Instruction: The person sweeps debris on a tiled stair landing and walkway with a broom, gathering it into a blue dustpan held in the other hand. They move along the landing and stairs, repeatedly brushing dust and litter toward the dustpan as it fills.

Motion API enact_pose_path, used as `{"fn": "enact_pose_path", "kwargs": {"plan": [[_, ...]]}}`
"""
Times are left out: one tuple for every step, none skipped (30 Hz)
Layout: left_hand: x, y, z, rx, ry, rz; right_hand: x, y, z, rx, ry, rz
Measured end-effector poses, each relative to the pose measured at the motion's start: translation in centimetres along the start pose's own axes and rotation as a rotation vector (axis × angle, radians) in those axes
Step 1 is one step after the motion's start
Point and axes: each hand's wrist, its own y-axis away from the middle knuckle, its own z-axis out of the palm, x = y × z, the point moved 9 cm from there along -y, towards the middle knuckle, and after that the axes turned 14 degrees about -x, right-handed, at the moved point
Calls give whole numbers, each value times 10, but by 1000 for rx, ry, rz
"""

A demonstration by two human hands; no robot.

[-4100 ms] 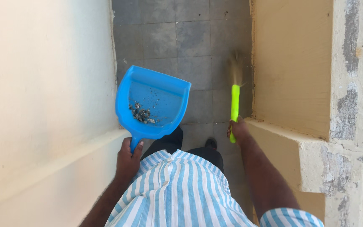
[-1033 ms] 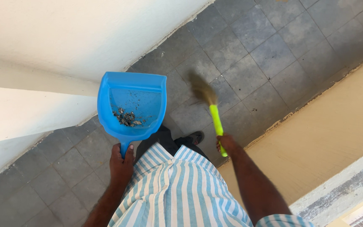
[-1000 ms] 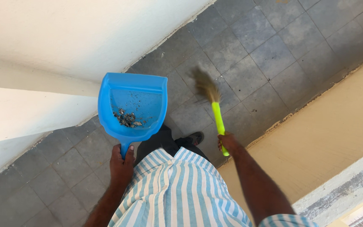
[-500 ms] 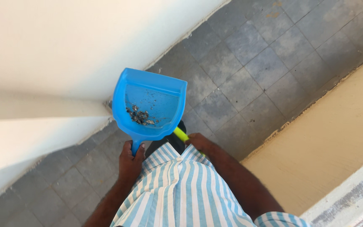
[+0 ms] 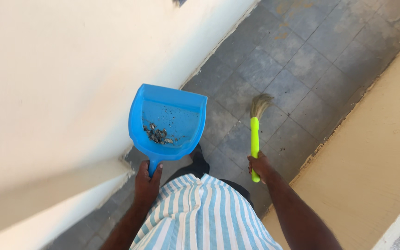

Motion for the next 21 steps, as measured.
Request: {"fn": "enact_pose_path", "kwargs": {"plan": [[3,-11,-2,-8,-13,20,-9,8,7,-1,33,27],[8,-22,-3,-11,-28,53,-17,16,18,1,67,58],[12,-31,-4,-17,-40,84,-28,22,33,-33,73,41],[14,-35,-5,-29,-55,103,-35,28,53,-69,75,37],[14,-41,-3,-54,-46,92,-43,31,72,-106,80,32],[15,-49,-1,-73,-37,88,-46,32,91,-118,141,59],[16,-55,0,-89,-28,83,-49,30,108,-132,205,85],[17,-60,0,-93,-33,81,-45,25,122,-125,146,144],[18,-63,0,-95,-39,78,-38,17,134,-120,87,202],[20,-67,0,-96,-45,77,-38,5,143,-151,118,187],[21,-69,1,-107,-45,75,-33,-7,152,-181,149,170],[23,-71,1,-121,-45,72,-27,-21,153,-211,178,155],[23,-72,1,-138,-45,66,-15,-33,144,-165,125,181],[23,-73,0,-148,-52,47,-2,-44,130,-118,74,206],[22,-73,-2,-155,-58,28,11,-54,112,-71,25,230],[21,-73,-4,-159,-65,9,20,-62,94,-48,-55,196],[20,-73,-6,-166,-69,-12,26,-68,73,-25,-135,161],[19,-74,-8,-173,-74,-30,35,-70,53,-6,-223,162],[18,-74,-10,-179,-79,-47,40,-69,34,13,-311,162],[18,-75,-12,-179,-77,-47,41,-65,14,53,-366,159],[18,-77,-13,-180,-76,-46,40,-58,-1,95,-422,156]]}}
